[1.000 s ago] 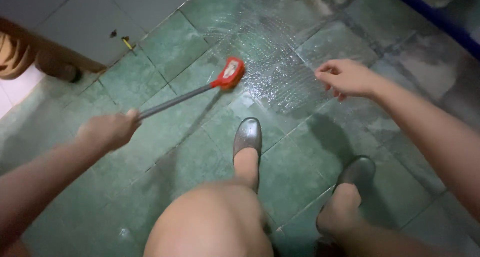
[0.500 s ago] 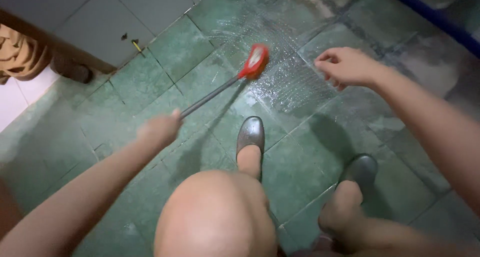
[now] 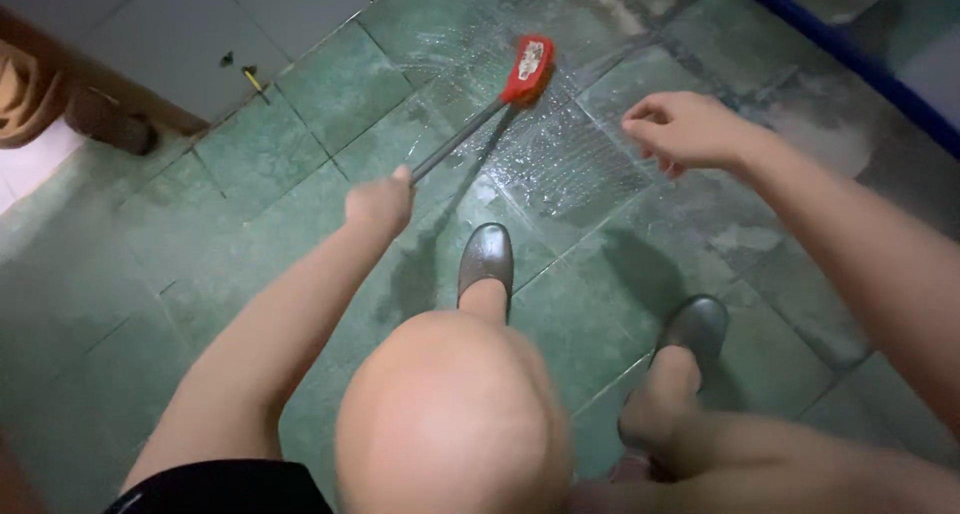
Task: The person mops a wet tiled floor using a red flat mop with a long handle. They repeatedly push and pull the mop across the green tiles to spread water and suds, moving around the area while maintaining a downward camera angle.
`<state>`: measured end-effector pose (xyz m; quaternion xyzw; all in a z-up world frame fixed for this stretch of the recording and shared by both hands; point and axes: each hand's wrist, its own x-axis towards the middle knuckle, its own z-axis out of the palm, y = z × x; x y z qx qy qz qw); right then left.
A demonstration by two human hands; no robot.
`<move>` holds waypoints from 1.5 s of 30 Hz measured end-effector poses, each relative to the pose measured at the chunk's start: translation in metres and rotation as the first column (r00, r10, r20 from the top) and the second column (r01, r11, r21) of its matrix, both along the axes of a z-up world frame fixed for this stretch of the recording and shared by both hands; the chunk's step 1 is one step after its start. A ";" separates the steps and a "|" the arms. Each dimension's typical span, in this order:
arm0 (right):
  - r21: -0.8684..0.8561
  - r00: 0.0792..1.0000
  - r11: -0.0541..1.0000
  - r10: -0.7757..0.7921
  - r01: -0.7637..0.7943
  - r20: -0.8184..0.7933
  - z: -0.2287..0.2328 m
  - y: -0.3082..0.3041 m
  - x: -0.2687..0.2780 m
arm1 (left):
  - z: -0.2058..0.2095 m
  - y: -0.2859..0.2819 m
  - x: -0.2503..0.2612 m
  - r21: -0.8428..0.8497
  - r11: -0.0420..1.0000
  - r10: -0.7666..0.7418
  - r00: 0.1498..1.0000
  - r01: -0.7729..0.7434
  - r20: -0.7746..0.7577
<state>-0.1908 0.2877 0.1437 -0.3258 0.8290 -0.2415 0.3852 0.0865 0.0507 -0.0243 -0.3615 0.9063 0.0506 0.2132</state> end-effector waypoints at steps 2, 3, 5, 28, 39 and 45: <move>-0.004 1.000 1.000 0.010 -0.010 -0.013 0.002 0.000 0.001 | 0.062 0.023 0.031 0.095 0.990 0.100 0.995 -0.101 0.011; -0.006 0.999 1.000 0.018 -0.018 -0.028 0.003 0.001 0.000 | 0.092 0.036 0.046 0.189 0.962 0.196 0.980 -0.198 0.028; 0.037 0.998 0.998 0.055 -0.054 -0.029 -0.009 -0.003 -0.007 | 0.075 0.019 0.090 0.144 0.968 0.182 0.971 -0.205 0.155; 0.109 0.972 0.972 0.217 -0.207 -0.086 -0.021 -0.003 0.014 | 0.081 0.039 0.109 0.276 0.924 0.242 0.963 -0.265 0.115; 0.152 0.964 0.959 0.252 -0.238 -0.084 -0.007 0.005 0.028 | -0.016 -0.001 -0.004 0.036 0.992 0.123 0.987 -0.120 -0.104; 0.177 0.951 0.952 0.276 -0.250 -0.140 -0.004 0.007 0.025 | -0.046 0.030 -0.022 0.077 0.970 0.237 0.970 -0.233 -0.051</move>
